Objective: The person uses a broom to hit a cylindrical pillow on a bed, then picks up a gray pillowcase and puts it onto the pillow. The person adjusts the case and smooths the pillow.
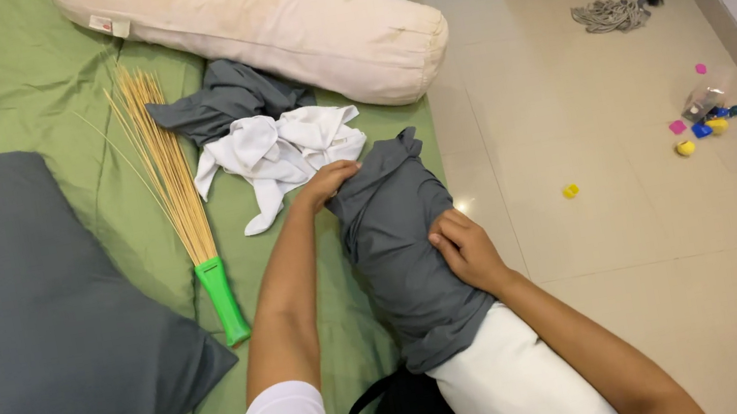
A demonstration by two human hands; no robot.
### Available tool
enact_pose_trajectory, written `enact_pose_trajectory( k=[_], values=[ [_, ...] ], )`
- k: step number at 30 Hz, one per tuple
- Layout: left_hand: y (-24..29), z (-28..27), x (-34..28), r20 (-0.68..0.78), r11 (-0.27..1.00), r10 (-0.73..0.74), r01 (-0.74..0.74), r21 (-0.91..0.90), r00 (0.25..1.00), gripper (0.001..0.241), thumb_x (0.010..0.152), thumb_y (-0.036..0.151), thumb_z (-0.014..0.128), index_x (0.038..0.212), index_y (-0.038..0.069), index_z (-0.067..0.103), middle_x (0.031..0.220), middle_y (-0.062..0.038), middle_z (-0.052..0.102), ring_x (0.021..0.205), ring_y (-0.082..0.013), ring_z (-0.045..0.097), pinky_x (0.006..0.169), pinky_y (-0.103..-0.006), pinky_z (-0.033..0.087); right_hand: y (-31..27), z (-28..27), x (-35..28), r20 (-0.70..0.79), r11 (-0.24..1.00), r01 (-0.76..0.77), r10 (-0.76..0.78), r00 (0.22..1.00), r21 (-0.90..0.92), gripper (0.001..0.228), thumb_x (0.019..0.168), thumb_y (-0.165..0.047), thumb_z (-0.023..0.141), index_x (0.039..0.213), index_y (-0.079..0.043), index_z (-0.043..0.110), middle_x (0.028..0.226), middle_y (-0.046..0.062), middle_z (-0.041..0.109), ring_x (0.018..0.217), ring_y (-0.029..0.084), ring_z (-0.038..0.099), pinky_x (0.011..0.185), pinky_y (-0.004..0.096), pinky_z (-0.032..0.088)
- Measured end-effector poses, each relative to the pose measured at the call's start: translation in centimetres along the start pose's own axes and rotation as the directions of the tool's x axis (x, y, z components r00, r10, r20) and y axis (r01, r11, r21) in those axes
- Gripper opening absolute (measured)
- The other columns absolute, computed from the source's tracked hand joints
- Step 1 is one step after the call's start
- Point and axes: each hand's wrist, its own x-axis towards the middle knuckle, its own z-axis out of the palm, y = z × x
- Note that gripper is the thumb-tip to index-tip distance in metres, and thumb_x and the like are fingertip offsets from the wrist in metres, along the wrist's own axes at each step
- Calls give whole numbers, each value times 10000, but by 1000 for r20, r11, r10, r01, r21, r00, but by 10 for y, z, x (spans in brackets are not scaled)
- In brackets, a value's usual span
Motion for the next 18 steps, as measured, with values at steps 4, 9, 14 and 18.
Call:
enact_pose_trajectory(
  k=[4, 9, 14, 18],
  values=[
    [-1, -22, -12, 17, 997, 81, -81, 5, 997, 433, 915, 351, 680, 1200, 36, 763, 1128, -94, 752, 985, -187, 673, 854, -363, 534, -12, 1, -9, 76, 978, 50, -66, 995, 200, 136, 979, -35, 591, 865, 14, 536, 845, 113, 553, 818, 294, 551, 771, 360, 462],
    [53, -16, -78, 149, 978, 40, -8, -211, 988, 455, 976, 413, 585, 1238, 63, 713, 1178, -46, 742, 1037, -169, 688, 905, -326, 538, -9, 12, -19, 161, 965, 21, -65, 985, 261, 233, 1036, -47, 543, 821, 12, 472, 775, 128, 473, 734, 288, 493, 711, 372, 427],
    [33, -2, -87, 93, 913, 408, -408, -16, 908, 489, 992, 477, 582, 1223, 62, 700, 1151, -65, 742, 1037, -187, 685, 921, -326, 519, -11, 10, -18, 108, 983, -59, 41, 993, 172, 304, 1014, -99, 581, 748, 24, 502, 670, 133, 470, 623, 270, 482, 613, 382, 405],
    [12, -8, -73, -179, 773, 561, -434, 464, 808, 549, 977, 575, 575, 976, 56, 754, 848, -173, 711, 805, -314, 674, 755, -409, 508, -31, -13, -23, 204, 996, 42, -58, 977, 79, 422, 952, -190, 681, 614, 12, 527, 581, 135, 524, 544, 288, 512, 554, 405, 410]
  ],
)
